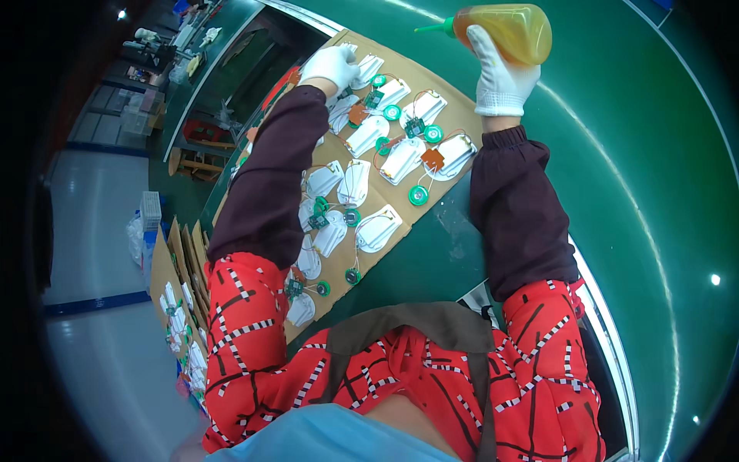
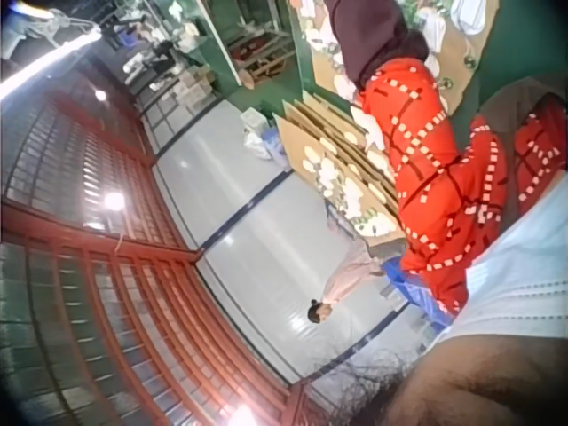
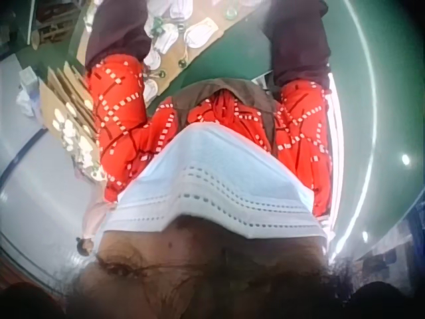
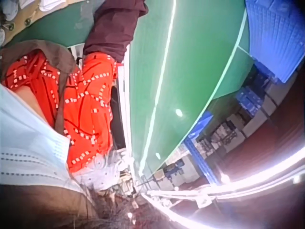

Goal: Applying a liquid substance from a dispensing bottle to small plastic and electronic components arranged on cardboard sheets.

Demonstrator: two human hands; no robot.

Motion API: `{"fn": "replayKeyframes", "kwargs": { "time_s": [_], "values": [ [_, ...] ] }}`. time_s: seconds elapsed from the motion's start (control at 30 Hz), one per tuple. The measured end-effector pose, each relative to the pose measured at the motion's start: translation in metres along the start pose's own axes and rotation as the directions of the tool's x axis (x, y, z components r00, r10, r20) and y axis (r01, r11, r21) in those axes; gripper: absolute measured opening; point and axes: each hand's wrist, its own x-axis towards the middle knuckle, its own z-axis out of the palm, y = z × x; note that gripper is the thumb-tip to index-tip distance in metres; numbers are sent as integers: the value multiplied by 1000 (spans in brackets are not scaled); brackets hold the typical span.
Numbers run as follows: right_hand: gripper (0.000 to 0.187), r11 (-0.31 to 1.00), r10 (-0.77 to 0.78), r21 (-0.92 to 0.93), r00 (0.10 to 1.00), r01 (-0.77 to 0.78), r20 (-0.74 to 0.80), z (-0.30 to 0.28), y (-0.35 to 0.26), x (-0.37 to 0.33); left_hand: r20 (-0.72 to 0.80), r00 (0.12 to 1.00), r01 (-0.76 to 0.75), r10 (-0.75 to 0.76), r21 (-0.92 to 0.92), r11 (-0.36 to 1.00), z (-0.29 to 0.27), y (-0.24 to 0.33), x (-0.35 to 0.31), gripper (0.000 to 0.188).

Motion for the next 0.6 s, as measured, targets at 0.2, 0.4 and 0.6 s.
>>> {"fn": "replayKeyframes", "kwargs": {
  "time_s": [0.2,0.4,0.6],
  "values": [
    [39,1000,-1,-27,999,2,35,0,3,2,33,999,-14,8,172,985,13,13,15,23],
    [36,998,58,-14,996,-57,68,5,1,4,171,985,-4,-28,187,982,3,17,10,25],
    [35,992,-2,-122,957,39,292,27,1,31,110,994,-16,2,128,992,11,6,5,25]
  ]
}}
